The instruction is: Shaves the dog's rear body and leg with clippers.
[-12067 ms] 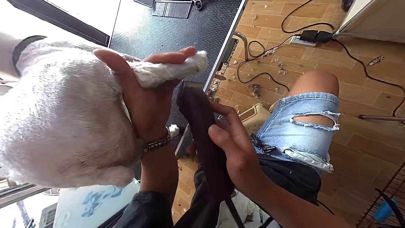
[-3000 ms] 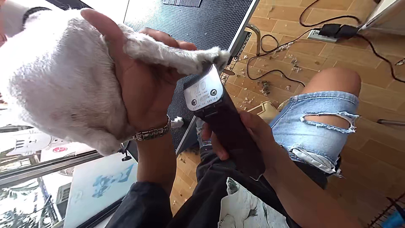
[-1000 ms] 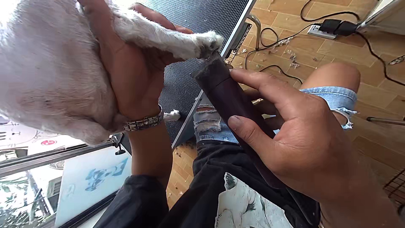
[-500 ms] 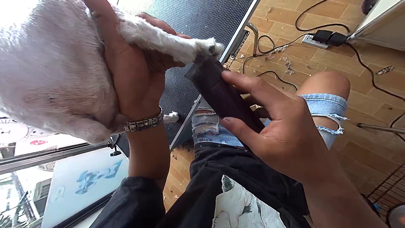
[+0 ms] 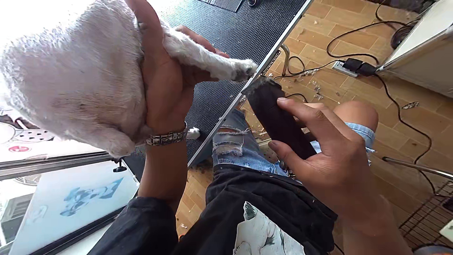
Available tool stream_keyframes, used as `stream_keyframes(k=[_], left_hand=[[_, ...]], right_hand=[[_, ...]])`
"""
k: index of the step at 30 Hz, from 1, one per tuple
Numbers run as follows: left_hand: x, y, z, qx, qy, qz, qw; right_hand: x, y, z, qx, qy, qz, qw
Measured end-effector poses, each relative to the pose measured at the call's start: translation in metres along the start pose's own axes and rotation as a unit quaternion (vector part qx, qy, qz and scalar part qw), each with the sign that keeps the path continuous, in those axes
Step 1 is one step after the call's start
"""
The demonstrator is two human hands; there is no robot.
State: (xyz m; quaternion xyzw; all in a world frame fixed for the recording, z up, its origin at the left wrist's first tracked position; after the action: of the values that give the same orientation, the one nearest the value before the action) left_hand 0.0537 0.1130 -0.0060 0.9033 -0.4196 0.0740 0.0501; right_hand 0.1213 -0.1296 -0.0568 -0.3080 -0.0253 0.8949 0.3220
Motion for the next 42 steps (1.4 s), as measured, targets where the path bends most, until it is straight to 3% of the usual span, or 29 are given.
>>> stream_keyframes(k=[12, 23, 25, 27, 30, 33, 38, 42], left_hand=[[-0.002, 0.003, -0.001, 0.034, -0.017, -0.017, 0.999], [-0.007, 0.004, -0.003, 0.049, -0.035, 0.016, 0.998], [-0.012, 0.004, -0.003, 0.077, -0.016, 0.018, 0.997], [-0.027, 0.002, 0.003, 0.114, 0.003, 0.047, 0.992], [-0.073, -0.014, 0.019, 0.139, 0.016, 0.219, 0.966], [-0.035, -0.002, 0.008, 0.128, -0.019, 0.06, 0.99], [-0.029, 0.001, 0.007, 0.149, -0.03, 0.06, 0.987], [-0.01, 0.0, 0.003, 0.097, -0.026, -0.014, 0.995]], right_hand=[[-0.022, -0.03, 0.024, -0.069, 0.159, 0.034, 0.984], [-0.044, -0.052, 0.011, -0.159, 0.142, 0.095, 0.972], [-0.045, -0.05, 0.009, -0.13, 0.104, 0.11, 0.98], [-0.043, -0.044, 0.005, -0.039, 0.034, 0.128, 0.99], [-0.032, -0.033, 0.0, 0.065, -0.117, 0.135, 0.982], [-0.024, -0.031, 0.002, 0.112, -0.218, 0.149, 0.958], [-0.016, -0.039, 0.014, 0.088, -0.168, 0.132, 0.973], [-0.007, -0.027, 0.016, 0.097, -0.228, 0.108, 0.963]])
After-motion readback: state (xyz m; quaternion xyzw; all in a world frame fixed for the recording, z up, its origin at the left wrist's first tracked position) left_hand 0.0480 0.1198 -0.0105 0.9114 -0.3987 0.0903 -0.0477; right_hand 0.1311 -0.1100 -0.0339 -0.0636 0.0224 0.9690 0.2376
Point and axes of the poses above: each hand's wrist, its own y-axis away from the middle knuckle, its own x-axis out of the palm, z = x × y, the point moved 3 cm from there along -y, towards the middle knuckle, and after that the axes turned 3 degrees about z, right-handed, at the moved point
